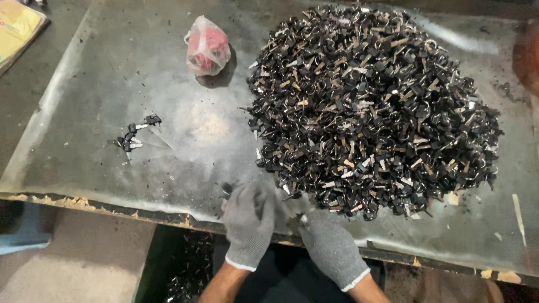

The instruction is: The person, wearing gray gloves, sits at a workbench in front of a large pile of small black metal parts and repeatedly picks individual pieces from the pile, handles them, and places selected pieces onto the table to the left, gradually forming a small separate group while the main pile remains on the bench.

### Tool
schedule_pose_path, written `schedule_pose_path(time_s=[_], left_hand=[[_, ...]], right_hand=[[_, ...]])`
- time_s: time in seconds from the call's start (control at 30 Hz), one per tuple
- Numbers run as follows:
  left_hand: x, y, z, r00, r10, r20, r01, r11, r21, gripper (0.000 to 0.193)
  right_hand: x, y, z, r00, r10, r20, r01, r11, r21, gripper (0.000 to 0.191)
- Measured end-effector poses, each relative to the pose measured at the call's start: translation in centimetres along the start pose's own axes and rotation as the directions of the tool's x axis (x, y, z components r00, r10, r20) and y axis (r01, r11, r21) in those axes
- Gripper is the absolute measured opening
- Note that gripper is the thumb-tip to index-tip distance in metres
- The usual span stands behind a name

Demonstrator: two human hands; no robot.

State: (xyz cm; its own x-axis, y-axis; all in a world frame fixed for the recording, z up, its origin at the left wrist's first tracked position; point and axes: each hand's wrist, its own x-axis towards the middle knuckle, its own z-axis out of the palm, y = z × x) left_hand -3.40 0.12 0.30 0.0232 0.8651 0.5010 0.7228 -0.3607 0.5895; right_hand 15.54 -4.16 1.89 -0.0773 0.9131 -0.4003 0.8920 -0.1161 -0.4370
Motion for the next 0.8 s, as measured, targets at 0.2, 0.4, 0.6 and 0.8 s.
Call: schedule_pose_path(time_s=[0.2,0.4,0.6,0.8], left_hand=[[1.2,1.5,3.1,0.908,0.027,0.418,0.073,0.972,-0.221,0.03],[-0.7,1.1,0.4,0.823,0.027,0.568,0.155,0.95,-0.27,0.029],[0.0,1.2,-0.9,0.791,-0.221,0.571,0.297,0.954,-0.043,0.048],[-0.8,0.5,-0.2,0.883,0.005,0.47,0.032,0.997,-0.072,0.021]], right_hand=[[-0.8,0.1,0.5,0.993,-0.106,-0.055,0.104,0.994,-0.032,0.063],[-1.5,1.3,0.7,0.999,-0.02,0.026,0.02,1.0,-0.009,0.031],[-1.0,0.0,0.7,0.983,-0.094,-0.155,0.111,0.988,0.107,0.05],[0.7,-2.2,-0.4,0.991,-0.103,-0.086,0.106,0.994,0.029,0.072]])
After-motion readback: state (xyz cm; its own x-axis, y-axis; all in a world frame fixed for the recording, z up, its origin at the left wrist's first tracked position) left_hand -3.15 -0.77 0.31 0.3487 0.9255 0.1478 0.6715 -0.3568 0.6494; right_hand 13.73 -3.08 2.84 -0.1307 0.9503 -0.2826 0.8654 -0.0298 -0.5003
